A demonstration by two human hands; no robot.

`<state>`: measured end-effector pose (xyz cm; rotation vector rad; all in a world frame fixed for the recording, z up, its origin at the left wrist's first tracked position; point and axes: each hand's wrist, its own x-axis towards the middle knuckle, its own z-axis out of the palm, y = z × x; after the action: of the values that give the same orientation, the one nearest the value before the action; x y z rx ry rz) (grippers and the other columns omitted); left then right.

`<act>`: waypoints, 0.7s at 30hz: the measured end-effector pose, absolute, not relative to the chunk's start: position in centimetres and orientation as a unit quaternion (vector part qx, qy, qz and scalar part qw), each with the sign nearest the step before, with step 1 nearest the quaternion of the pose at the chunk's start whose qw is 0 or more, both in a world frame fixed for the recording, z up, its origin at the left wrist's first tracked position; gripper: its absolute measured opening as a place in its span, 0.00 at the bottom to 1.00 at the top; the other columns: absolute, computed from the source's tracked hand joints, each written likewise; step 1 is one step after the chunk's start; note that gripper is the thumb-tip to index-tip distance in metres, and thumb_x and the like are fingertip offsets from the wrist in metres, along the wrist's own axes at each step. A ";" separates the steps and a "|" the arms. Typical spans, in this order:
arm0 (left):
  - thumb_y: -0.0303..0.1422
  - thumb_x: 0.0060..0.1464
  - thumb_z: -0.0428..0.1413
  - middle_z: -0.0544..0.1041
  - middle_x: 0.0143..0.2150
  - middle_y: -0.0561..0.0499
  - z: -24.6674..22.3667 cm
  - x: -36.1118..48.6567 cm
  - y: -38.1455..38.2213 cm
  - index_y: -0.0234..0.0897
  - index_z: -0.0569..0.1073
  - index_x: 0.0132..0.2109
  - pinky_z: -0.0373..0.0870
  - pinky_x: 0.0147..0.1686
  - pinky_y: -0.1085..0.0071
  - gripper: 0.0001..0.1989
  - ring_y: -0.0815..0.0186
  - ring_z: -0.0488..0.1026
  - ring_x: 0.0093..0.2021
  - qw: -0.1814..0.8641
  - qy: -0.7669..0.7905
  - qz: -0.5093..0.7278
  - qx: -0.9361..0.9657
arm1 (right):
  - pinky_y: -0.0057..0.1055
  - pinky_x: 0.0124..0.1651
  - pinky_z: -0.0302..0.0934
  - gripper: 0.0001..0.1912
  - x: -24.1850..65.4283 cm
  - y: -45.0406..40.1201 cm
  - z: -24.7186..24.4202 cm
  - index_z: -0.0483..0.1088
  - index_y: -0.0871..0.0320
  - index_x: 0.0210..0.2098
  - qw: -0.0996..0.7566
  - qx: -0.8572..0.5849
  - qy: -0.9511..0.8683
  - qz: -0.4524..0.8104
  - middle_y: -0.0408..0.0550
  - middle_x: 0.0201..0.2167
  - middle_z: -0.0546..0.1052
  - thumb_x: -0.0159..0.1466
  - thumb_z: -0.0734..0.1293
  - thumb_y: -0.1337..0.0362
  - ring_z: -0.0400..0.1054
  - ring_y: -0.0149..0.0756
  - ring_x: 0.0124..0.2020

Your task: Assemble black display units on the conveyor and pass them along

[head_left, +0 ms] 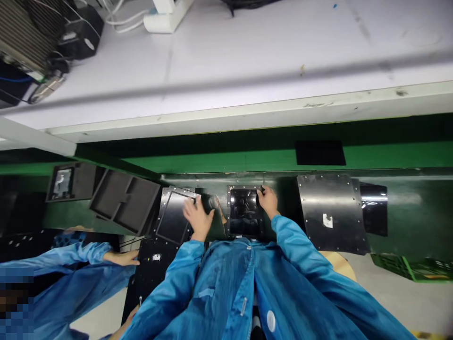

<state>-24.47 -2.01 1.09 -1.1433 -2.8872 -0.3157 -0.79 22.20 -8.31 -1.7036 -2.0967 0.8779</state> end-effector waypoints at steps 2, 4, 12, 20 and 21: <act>0.46 0.58 0.65 0.50 0.78 0.21 1.6 -26.2 -6.4 0.28 0.55 0.78 0.53 0.70 0.33 0.50 0.29 0.47 0.78 0.011 -0.950 -0.043 -0.308 | 0.40 0.55 0.65 0.25 -0.1 19.9 -8.6 0.72 0.60 0.60 0.157 -0.620 -0.707 0.302 0.59 0.48 0.80 0.69 0.64 0.55 0.73 0.48 0.51; 0.45 0.63 0.59 0.57 0.76 0.22 1.6 -27.8 -9.4 0.27 0.59 0.76 0.59 0.69 0.39 0.42 0.33 0.55 0.76 -0.032 -0.948 -0.025 -0.317 | 0.40 0.55 0.65 0.24 0.6 17.5 -8.8 0.72 0.61 0.59 0.169 -0.630 -0.694 0.305 0.59 0.50 0.80 0.69 0.64 0.55 0.74 0.47 0.50; 0.56 0.61 0.57 0.50 0.78 0.20 2.1 -30.6 -11.5 0.24 0.54 0.78 0.58 0.69 0.35 0.52 0.30 0.51 0.77 -0.032 -0.922 -0.033 -0.384 | 0.38 0.53 0.69 0.15 0.8 13.7 -7.2 0.79 0.56 0.48 0.208 -0.576 -0.704 0.358 0.53 0.48 0.82 0.67 0.66 0.59 0.77 0.42 0.43; 0.48 0.68 0.48 0.64 0.69 0.15 1.8 -28.4 -6.6 0.16 0.60 0.73 0.65 0.63 0.42 0.41 0.31 0.65 0.69 0.045 -0.935 0.010 -0.352 | 0.32 0.50 0.70 0.09 -2.7 10.5 -3.7 0.82 0.52 0.40 0.125 -0.492 -0.720 0.473 0.45 0.41 0.85 0.67 0.68 0.67 0.80 0.39 0.44; 0.47 0.67 0.47 0.69 0.66 0.18 3.1 -28.6 -6.9 0.18 0.63 0.72 0.69 0.59 0.43 0.39 0.33 0.70 0.64 0.031 -0.934 0.015 -0.356 | 0.32 0.50 0.70 0.08 -3.0 9.8 -3.4 0.82 0.52 0.40 0.118 -0.475 -0.721 0.489 0.45 0.41 0.86 0.67 0.68 0.67 0.80 0.39 0.44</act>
<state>-28.61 -6.94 3.09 -1.0965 -2.8784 0.0459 -3.00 9.84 -3.44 -1.3910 -2.1107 1.4316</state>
